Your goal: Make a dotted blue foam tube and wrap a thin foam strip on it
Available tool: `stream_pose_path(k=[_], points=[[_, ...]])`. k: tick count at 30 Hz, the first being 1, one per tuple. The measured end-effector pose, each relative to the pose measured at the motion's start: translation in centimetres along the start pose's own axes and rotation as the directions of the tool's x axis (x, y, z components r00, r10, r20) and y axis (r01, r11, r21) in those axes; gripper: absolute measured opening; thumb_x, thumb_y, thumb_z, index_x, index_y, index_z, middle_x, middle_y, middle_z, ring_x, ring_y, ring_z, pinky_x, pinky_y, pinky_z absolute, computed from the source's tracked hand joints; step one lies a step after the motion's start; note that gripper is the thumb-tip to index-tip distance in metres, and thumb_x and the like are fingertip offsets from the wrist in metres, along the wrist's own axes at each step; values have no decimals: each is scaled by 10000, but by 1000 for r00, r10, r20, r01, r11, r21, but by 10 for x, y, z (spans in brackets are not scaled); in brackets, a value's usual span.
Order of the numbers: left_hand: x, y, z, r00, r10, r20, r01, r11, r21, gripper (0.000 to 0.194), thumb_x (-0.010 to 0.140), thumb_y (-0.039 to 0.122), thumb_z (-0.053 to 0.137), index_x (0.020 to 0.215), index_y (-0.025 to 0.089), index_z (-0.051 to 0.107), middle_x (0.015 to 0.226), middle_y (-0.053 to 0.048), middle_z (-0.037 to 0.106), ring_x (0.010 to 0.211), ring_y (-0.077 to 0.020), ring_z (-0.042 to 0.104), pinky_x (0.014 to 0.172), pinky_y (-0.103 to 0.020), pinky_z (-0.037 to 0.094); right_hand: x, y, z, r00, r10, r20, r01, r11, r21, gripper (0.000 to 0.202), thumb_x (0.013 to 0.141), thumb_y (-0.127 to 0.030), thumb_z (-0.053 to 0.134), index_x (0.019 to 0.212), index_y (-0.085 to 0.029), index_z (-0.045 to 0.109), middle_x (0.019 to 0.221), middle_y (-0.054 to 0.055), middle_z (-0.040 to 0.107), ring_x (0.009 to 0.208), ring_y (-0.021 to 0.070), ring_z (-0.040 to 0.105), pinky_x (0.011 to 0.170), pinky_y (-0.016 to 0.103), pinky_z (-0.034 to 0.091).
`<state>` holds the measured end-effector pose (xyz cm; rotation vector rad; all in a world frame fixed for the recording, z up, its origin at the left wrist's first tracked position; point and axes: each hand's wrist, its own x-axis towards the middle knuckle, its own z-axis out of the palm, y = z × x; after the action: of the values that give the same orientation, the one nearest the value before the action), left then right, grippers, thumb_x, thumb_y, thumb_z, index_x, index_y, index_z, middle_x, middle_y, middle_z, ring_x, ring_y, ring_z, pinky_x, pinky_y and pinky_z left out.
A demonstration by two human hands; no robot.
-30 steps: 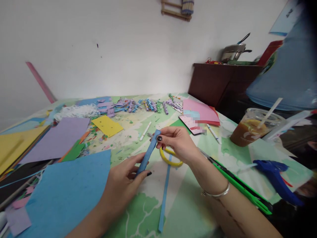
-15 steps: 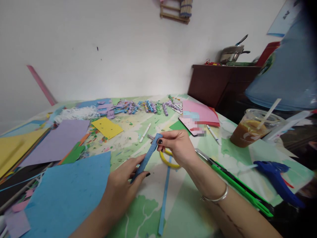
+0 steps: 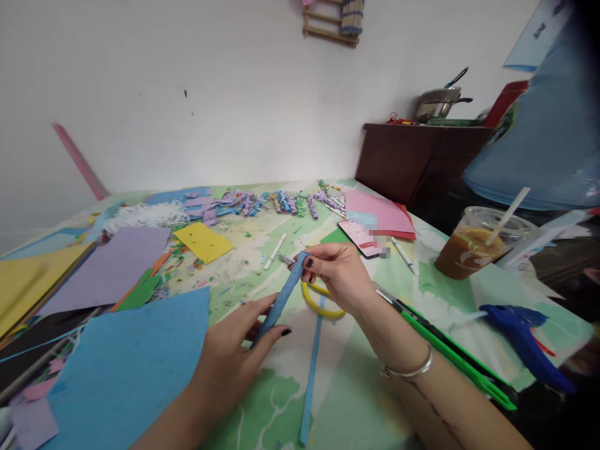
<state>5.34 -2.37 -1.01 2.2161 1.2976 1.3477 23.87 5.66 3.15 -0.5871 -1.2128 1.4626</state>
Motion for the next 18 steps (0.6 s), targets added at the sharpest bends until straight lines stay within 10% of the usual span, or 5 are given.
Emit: stream_pose_path(k=[18], points=[[7, 6, -9, 996, -88, 36, 91, 988, -123, 221, 832, 209, 627, 1037, 209, 706, 638, 38, 666, 369, -47, 538, 383, -141, 448, 1, -13, -15, 985, -140, 100, 154, 976, -153, 144, 693, -108, 726, 788, -204, 777, 764, 32, 747, 586, 97, 631, 560, 206, 518]])
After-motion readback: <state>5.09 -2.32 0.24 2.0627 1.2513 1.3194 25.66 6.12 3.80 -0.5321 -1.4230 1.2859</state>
